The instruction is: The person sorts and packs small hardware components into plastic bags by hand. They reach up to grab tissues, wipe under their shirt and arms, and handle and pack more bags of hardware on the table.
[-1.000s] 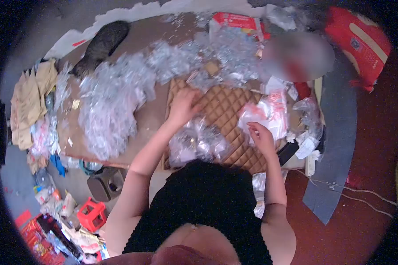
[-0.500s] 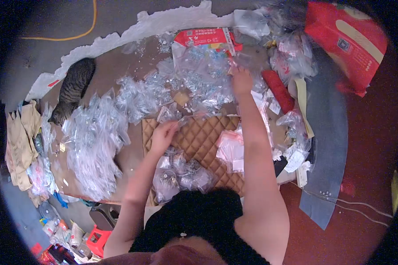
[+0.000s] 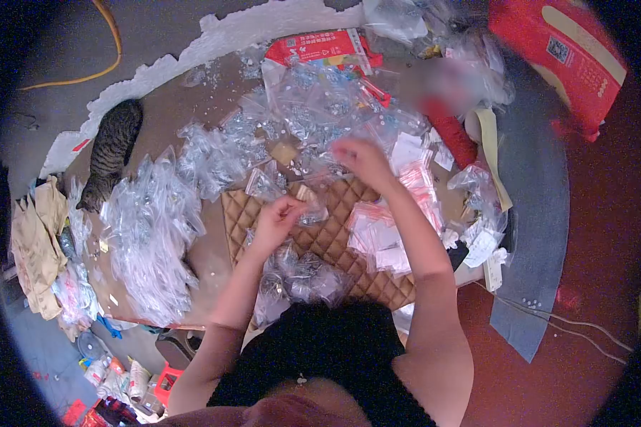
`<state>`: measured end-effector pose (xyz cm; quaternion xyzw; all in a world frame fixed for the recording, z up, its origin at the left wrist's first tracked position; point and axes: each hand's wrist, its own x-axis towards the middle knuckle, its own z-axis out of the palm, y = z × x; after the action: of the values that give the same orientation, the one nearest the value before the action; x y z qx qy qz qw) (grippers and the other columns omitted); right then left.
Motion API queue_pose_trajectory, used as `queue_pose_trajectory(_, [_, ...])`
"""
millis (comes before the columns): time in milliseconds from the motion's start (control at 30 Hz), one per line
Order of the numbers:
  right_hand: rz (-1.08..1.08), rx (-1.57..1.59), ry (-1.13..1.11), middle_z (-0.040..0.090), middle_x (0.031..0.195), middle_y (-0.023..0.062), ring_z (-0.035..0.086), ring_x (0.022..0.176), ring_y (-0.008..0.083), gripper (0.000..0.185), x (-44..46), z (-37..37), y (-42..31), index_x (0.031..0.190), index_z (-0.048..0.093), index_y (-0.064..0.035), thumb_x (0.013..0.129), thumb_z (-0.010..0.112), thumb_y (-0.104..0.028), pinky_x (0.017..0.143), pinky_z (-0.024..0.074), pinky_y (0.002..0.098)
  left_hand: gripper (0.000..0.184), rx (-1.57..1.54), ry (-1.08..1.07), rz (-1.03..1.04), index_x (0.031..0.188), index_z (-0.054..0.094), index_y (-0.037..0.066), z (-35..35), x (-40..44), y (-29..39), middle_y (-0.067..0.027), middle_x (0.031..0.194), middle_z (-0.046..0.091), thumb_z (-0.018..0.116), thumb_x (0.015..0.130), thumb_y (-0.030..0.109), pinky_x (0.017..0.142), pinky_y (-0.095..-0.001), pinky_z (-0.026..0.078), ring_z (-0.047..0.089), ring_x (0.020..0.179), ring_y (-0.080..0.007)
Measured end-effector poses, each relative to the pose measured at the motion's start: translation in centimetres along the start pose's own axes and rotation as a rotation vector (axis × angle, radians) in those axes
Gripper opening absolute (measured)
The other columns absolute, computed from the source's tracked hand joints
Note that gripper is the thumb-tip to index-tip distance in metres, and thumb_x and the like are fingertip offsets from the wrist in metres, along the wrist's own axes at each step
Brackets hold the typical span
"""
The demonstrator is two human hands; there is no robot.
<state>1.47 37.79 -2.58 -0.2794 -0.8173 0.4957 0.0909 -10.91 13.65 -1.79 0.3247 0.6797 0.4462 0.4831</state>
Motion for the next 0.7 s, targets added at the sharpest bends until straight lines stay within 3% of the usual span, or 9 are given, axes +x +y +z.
queue_pose_trajectory(100, [-0.392,-0.687,0.496,0.065,0.094,0.0101,0.063,0.089,0.0288,0.019,3.0,-0.1,3.4,0.101,0.070,-0.0111,0.083,0.067,-0.014,0.082,0.0503,0.0394,0.016,-0.195,0.136,0.112,0.101,0.064,0.002,0.2,-0.7,-2.2,-0.0032,0.101,0.064,0.067,0.085,-0.001,0.081,-0.0249,0.050,0.062,0.094,-0.0119])
queue_pose_trajectory(200, [-0.461,-0.668,0.399,0.062,0.091,0.0101,0.060,0.090,0.0325,0.023,3.3,0.3,5.2,0.104,0.066,-0.0103,0.081,0.066,-0.013,0.084,0.0490,0.0426,0.025,-0.316,0.262,0.142,0.109,0.062,0.001,-0.4,-2.4,-1.3,-0.0036,0.104,0.064,0.067,0.084,-0.004,0.082,-0.0253,0.050,0.062,0.095,-0.0105])
queue_pose_trajectory(267, [-0.364,-0.393,0.307,0.064,0.093,0.0103,0.063,0.086,0.0283,0.018,1.8,-0.6,2.6,0.103,0.062,-0.0087,0.085,0.065,-0.014,0.078,0.0506,0.0378,0.022,-0.419,0.389,0.021,0.108,0.064,0.001,-1.1,-4.7,0.7,-0.0027,0.101,0.066,0.066,0.086,-0.002,0.083,-0.0247,0.049,0.062,0.093,-0.0096])
queue_pose_trajectory(367, [0.026,-0.161,0.242,0.066,0.092,0.0082,0.064,0.080,0.0208,0.014,-4.3,-3.3,-2.5,0.101,0.059,-0.0061,0.090,0.062,-0.015,0.071,0.0506,0.0324,0.017,-0.383,0.258,-0.055,0.106,0.067,0.003,-3.5,-7.6,-5.7,0.0000,0.095,0.067,0.065,0.089,0.004,0.079,-0.0225,0.048,0.061,0.087,-0.0073])
queue_pose_trajectory(400, [0.040,-0.077,0.209,0.066,0.088,0.0068,0.063,0.074,0.0147,0.014,-6.7,-4.2,-3.0,0.104,0.059,-0.0064,0.092,0.061,-0.014,0.066,0.0494,0.0288,0.017,-0.389,0.234,-0.065,0.106,0.067,0.003,-3.5,-8.4,-5.8,0.0000,0.095,0.067,0.065,0.089,0.004,0.079,-0.0225,0.048,0.061,0.087,-0.0073])
queue_pose_trajectory(533, [0.047,0.062,0.044,0.065,0.079,0.0114,0.065,0.073,0.0257,0.022,-17.4,-5.7,-3.6,0.107,0.058,-0.0090,0.086,0.063,-0.010,0.064,0.0496,0.0337,0.010,-0.218,0.291,-0.028,0.096,0.068,0.004,-3.1,-11.1,-5.6,0.0041,0.086,0.066,0.063,0.093,0.012,0.071,-0.0199,0.043,0.056,0.078,-0.0038])
queue_pose_trajectory(600, [0.342,0.306,-0.009,0.065,0.080,0.0108,0.065,0.072,0.0256,0.028,-22.0,-4.1,-2.0,0.110,0.059,-0.0117,0.083,0.065,-0.012,0.063,0.0498,0.0354,0.012,-0.177,0.291,-0.050,0.090,0.067,0.004,-2.9,-12.1,-5.5,0.0048,0.083,0.064,0.063,0.093,0.014,0.070,-0.0193,0.042,0.055,0.076,-0.0034])
queue_pose_trajectory(633, [0.331,0.304,-0.006,0.065,0.080,0.0108,0.065,0.072,0.0256,0.028,-24.0,-2.8,-0.4,0.110,0.059,-0.0117,0.083,0.065,-0.012,0.063,0.0498,0.0354,0.012,-0.175,0.295,-0.039,0.090,0.067,0.004,-2.7,-12.6,-5.3,0.0048,0.083,0.064,0.063,0.093,0.014,0.070,-0.0193,0.042,0.055,0.076,-0.0034])
queue_pose_trajectory(700, [0.404,-0.275,0.055,0.066,0.086,0.0103,0.065,0.077,0.0274,0.032,-26.8,0.4,3.6,0.112,0.060,-0.0135,0.081,0.065,-0.014,0.067,0.0506,0.0386,0.014,-0.066,0.220,-0.008,0.089,0.065,0.001,-2.0,-13.5,-4.6,0.0047,0.079,0.062,0.062,0.094,0.014,0.066,-0.0216,0.042,0.052,0.073,-0.0038])
